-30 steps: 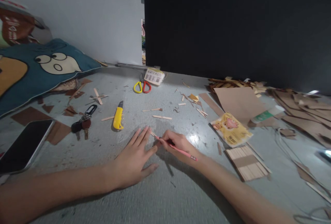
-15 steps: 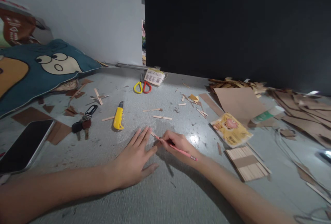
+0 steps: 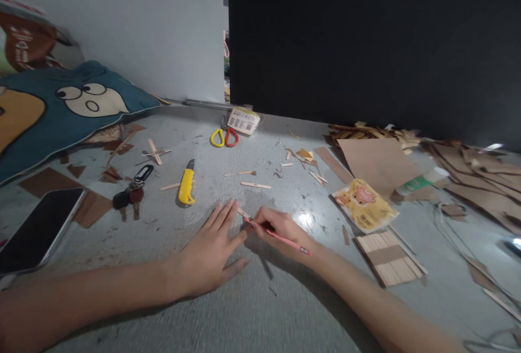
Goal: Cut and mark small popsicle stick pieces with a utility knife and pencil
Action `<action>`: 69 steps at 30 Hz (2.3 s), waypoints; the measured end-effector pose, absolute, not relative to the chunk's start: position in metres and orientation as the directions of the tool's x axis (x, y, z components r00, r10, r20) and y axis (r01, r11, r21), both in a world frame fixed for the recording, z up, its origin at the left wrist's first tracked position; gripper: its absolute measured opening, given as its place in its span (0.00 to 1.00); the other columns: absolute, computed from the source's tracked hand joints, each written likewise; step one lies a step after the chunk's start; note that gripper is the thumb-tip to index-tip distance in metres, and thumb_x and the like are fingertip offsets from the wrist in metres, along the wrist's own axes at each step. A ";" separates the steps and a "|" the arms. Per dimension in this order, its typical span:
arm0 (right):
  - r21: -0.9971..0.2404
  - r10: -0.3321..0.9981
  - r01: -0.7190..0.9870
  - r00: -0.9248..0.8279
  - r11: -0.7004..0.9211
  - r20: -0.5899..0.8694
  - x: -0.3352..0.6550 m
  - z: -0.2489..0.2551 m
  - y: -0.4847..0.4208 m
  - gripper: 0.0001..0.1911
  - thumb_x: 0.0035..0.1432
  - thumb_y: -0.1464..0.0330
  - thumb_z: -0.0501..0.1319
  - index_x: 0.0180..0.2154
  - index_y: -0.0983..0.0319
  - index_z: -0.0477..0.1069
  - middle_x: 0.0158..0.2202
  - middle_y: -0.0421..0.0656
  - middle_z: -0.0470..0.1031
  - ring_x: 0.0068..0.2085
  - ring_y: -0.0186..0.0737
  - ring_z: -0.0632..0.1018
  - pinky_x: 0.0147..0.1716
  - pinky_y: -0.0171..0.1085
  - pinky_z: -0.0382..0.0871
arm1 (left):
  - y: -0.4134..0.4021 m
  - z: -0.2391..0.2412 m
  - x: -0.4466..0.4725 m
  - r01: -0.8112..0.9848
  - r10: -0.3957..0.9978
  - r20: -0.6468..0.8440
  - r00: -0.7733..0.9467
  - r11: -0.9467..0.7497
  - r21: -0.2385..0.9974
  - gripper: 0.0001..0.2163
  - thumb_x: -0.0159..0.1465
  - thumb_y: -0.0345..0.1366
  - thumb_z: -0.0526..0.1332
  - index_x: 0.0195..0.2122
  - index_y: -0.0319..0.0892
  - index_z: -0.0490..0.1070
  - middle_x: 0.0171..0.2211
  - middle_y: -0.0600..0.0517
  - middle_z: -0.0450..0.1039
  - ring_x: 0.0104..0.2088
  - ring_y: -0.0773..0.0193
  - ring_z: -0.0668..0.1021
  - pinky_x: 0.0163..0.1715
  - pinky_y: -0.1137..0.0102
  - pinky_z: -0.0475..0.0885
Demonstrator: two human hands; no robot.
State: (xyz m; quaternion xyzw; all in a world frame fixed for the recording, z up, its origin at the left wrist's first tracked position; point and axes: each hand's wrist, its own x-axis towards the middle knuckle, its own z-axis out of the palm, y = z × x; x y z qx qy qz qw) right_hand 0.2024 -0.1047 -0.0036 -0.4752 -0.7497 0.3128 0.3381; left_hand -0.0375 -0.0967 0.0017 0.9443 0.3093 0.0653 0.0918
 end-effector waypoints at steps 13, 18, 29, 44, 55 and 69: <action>-0.881 0.968 0.436 0.072 0.186 0.240 0.205 -0.005 -0.103 0.19 0.68 0.50 0.61 0.33 0.57 0.68 0.20 0.36 0.69 0.20 0.33 0.67 0.20 0.33 0.59 | -0.092 0.000 -0.039 0.562 0.595 0.099 0.798 -0.793 0.235 0.30 0.74 0.51 0.57 0.74 0.48 0.61 0.79 0.39 0.42 0.77 0.33 0.51 0.72 0.40 0.52; -0.855 0.961 0.475 0.062 0.208 0.268 0.204 -0.004 -0.102 0.18 0.68 0.52 0.61 0.32 0.57 0.69 0.19 0.35 0.67 0.20 0.33 0.65 0.20 0.33 0.58 | -0.092 -0.005 -0.040 0.567 0.601 0.126 0.789 -0.791 0.229 0.29 0.73 0.48 0.58 0.74 0.49 0.61 0.79 0.41 0.44 0.76 0.34 0.53 0.72 0.41 0.53; -0.599 0.876 0.653 -0.234 0.463 0.422 0.217 -0.005 -0.090 0.12 0.72 0.65 0.56 0.47 0.57 0.78 0.42 0.48 0.78 0.40 0.44 0.80 0.40 0.40 0.76 | -0.054 0.002 -0.039 0.522 0.645 0.241 0.725 -0.743 0.418 0.11 0.77 0.34 0.55 0.52 0.44 0.77 0.47 0.46 0.78 0.53 0.54 0.78 0.57 0.56 0.74; -0.546 0.933 0.777 -0.143 0.313 0.331 0.213 -0.007 -0.001 0.07 0.61 0.64 0.71 0.41 0.58 0.80 0.42 0.47 0.74 0.47 0.50 0.75 0.53 0.49 0.70 | -0.036 0.005 -0.040 0.566 0.758 0.190 0.624 -0.606 0.559 0.08 0.73 0.36 0.60 0.35 0.43 0.71 0.36 0.50 0.75 0.42 0.55 0.77 0.46 0.60 0.72; -0.639 0.949 0.725 -0.065 0.257 0.308 0.201 -0.018 0.002 0.09 0.61 0.61 0.68 0.31 0.59 0.75 0.42 0.49 0.77 0.47 0.52 0.75 0.53 0.51 0.66 | -0.033 0.015 -0.036 0.022 0.910 0.209 0.358 -0.232 0.973 0.18 0.71 0.56 0.59 0.41 0.44 0.69 0.25 0.53 0.78 0.30 0.61 0.80 0.38 0.66 0.76; -0.969 0.981 0.151 -0.046 0.193 0.188 0.142 0.053 -0.072 0.21 0.65 0.47 0.62 0.44 0.58 0.68 0.18 0.31 0.69 0.19 0.33 0.67 0.22 0.34 0.59 | -0.038 0.013 -0.039 0.236 0.911 0.303 0.278 -0.371 0.898 0.12 0.73 0.45 0.57 0.51 0.44 0.66 0.25 0.56 0.79 0.26 0.63 0.81 0.32 0.69 0.71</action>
